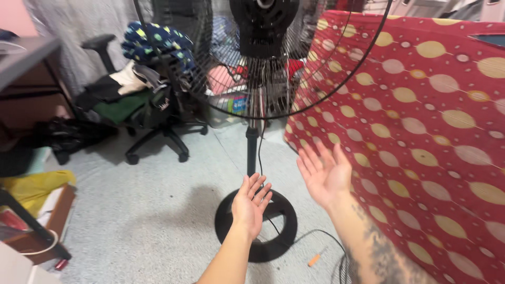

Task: The person disassembles a standing fan by removing the front grille, the central hub cap, the fan blades, and the rear grille. They then detach the motor housing from the stand and use a screwdriver to loosen the base clamp.

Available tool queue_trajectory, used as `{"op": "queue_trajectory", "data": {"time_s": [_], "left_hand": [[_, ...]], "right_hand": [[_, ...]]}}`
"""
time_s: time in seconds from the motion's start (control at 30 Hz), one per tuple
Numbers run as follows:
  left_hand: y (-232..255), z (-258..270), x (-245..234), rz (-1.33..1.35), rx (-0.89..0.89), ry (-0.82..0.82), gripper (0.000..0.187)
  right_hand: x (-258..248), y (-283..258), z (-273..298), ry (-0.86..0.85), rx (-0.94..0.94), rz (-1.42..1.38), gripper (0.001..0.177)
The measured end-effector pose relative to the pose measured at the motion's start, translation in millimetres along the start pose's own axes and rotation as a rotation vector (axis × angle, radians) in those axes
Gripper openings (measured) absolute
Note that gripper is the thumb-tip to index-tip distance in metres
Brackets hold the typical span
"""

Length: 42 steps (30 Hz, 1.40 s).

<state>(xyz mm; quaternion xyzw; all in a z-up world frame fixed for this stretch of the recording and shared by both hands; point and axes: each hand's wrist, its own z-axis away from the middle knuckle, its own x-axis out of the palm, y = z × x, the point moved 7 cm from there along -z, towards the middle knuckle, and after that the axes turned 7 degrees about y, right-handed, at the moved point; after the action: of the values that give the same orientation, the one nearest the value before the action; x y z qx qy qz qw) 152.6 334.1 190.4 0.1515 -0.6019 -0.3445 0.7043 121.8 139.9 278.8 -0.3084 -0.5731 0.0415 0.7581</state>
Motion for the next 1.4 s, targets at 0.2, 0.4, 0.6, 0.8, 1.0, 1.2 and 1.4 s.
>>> {"op": "queue_trajectory", "data": {"time_s": [0.2,0.4,0.6,0.8,1.0,1.2,1.4], "left_hand": [[31,29,-1,0.075,0.082,0.052,0.059],[122,48,51,0.001,0.273,-0.031,0.054],[189,57,93,-0.049,0.363,0.015,0.044],[225,59,113,-0.225,0.503,0.139,0.035],[290,91,139,-0.767,1.218,0.659,0.043],[336,105,187,-0.885,1.749,0.678,0.077],[376,26,173,-0.838,1.156,0.630,0.064]], "right_hand": [[-18,8,17,0.017,0.033,-0.046,0.066],[19,13,20,-0.050,0.123,-0.045,0.054],[80,-25,-19,-0.106,0.089,0.002,0.035],[84,-61,-81,0.001,-0.050,0.349,0.025],[124,-137,-92,-0.019,-0.491,0.589,0.024],[192,-202,-75,-0.098,-0.595,0.601,0.031],[222,-211,-76,-0.082,-0.412,0.740,0.039]]}}
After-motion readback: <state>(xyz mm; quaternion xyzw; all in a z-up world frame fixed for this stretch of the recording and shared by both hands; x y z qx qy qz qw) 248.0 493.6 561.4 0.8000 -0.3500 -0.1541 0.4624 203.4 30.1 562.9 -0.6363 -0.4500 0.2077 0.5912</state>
